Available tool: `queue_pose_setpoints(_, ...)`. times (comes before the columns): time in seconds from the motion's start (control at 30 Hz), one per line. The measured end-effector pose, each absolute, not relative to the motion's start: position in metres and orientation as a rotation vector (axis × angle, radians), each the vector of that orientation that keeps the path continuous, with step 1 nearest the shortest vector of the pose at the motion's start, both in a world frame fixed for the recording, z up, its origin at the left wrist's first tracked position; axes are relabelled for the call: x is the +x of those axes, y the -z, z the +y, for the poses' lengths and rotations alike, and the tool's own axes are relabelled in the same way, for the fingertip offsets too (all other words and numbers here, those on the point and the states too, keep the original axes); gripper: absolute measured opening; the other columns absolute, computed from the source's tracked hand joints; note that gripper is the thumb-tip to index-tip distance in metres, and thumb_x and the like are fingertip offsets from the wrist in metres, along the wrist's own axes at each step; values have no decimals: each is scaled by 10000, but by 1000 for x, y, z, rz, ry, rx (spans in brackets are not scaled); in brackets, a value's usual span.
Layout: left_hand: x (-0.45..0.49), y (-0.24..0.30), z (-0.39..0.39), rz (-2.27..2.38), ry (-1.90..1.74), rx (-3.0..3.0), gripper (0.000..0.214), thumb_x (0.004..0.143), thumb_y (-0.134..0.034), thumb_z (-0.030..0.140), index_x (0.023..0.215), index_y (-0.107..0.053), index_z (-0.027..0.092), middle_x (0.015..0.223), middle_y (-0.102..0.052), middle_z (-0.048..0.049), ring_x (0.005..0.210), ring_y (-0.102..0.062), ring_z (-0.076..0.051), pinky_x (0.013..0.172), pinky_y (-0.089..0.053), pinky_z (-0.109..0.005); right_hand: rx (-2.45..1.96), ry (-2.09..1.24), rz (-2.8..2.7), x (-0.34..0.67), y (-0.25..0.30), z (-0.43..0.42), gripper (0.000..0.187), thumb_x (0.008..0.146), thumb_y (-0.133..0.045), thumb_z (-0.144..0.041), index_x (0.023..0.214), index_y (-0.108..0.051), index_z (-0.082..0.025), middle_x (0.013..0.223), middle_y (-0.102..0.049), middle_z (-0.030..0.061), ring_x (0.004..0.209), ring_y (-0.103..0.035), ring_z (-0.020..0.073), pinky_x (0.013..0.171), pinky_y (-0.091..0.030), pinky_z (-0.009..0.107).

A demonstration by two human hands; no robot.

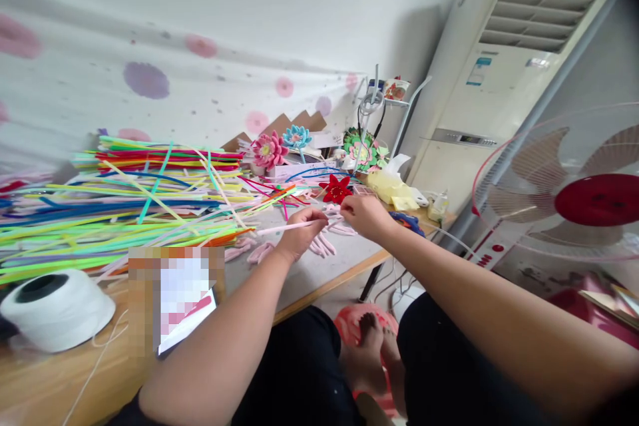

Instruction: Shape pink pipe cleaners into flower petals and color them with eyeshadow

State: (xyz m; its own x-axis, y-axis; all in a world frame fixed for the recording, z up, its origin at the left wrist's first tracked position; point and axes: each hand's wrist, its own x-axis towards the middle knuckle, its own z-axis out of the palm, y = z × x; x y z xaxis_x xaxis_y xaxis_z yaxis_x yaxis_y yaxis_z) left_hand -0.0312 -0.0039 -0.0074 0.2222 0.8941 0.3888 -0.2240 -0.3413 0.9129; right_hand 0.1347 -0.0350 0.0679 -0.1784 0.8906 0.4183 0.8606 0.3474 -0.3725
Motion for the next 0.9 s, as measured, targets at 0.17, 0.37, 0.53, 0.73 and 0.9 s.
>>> queue_pose_setpoints(0.17, -28, 11, -1, 707, -1394, 1317, 106, 610, -722, 198, 691, -677, 146, 648, -654, -5, 630, -566, -134, 611, -405, -237, -1373, -204, -2072, 116, -55, -18, 205, 731, -606, -158, 934, -635, -141, 773, -675, 49, 676, -608, 139, 618, -426, 229)
queue_pose_setpoints(0.37, -26, 5, 1, 686, -1533, 1015, 107, 661, -700, 241, 723, -645, 175, 715, -683, -1, 689, -609, -115, 715, -460, -248, -1086, -403, -1858, 140, -28, -6, 142, 804, -570, -284, 821, -638, -161, 758, -680, 56, 696, -633, 154, 644, -491, 256)
queue_pose_setpoints(0.53, -22, -2, -4, 605, -1465, 858, 94, 645, -728, 174, 692, -650, 147, 710, -681, -21, 688, -608, -102, 681, -464, -212, -842, -792, -1983, 143, -17, 17, 304, 873, -488, -374, 1067, -616, -178, 1124, -635, 96, 1047, -580, 214, 845, -468, 324)
queue_pose_setpoints(0.73, -22, 6, 1, 772, -1511, 986, 131, 709, -696, 161, 807, -617, 199, 772, -653, 22, 664, -569, -84, 635, -438, -192, -832, -858, -1974, 120, -9, 29, 259, 881, -464, -282, 709, -613, -158, 641, -614, 10, 595, -577, 114, 591, -428, 209)
queue_pose_setpoints(0.9, -27, 11, 6, 964, -1418, 1118, 279, 722, -692, 251, 994, -632, 238, 869, -631, 11, 816, -551, -123, 721, -414, -209, -924, -717, -2134, 123, -2, 36, 289, 880, -451, -211, 598, -495, -162, 525, -477, -37, 493, -438, 73, 510, -312, 188)
